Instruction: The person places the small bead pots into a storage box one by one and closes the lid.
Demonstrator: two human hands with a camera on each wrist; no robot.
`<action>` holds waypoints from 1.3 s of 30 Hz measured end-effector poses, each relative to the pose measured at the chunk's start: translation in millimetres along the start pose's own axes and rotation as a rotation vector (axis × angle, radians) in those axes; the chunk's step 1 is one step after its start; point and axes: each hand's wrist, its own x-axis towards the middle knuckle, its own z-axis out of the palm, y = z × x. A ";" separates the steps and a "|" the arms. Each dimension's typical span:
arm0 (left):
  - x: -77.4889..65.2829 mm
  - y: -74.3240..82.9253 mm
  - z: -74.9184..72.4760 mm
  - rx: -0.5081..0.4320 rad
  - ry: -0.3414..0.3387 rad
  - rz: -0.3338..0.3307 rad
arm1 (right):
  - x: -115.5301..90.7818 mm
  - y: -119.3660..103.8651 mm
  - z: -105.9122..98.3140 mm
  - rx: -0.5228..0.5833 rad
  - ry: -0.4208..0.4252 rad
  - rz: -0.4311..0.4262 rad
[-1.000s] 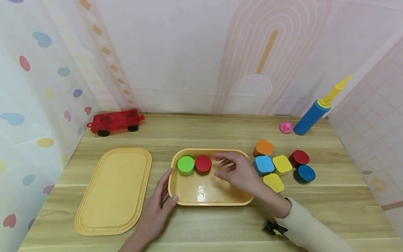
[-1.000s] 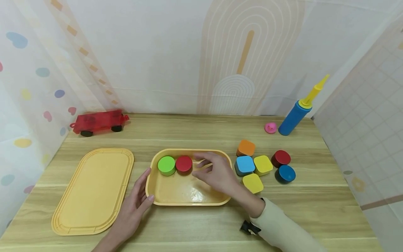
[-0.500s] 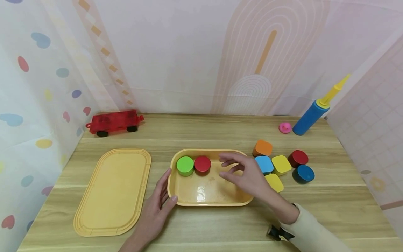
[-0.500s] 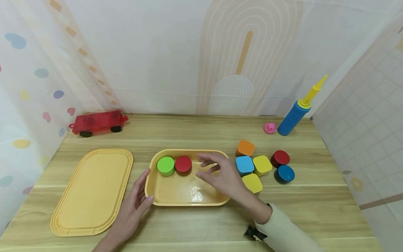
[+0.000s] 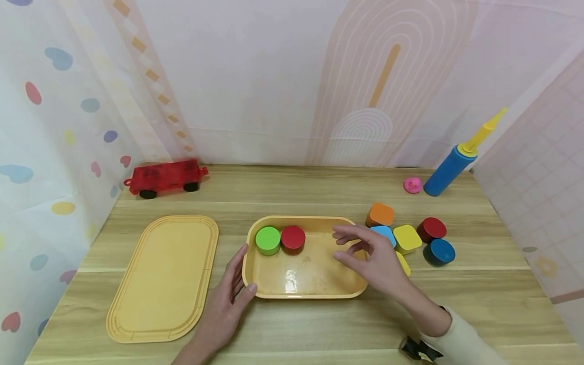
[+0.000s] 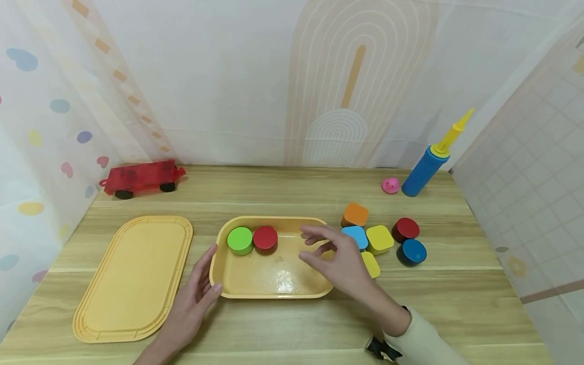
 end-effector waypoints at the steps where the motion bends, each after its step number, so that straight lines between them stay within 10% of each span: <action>1: -0.1 0.1 -0.1 0.000 0.001 -0.001 | -1.4 0.1 -1.3 -0.002 0.003 0.005; 39: -0.7 0.1 -0.1 -0.001 -0.002 0.009 | -60.1 8.7 -76.7 -0.136 0.280 0.059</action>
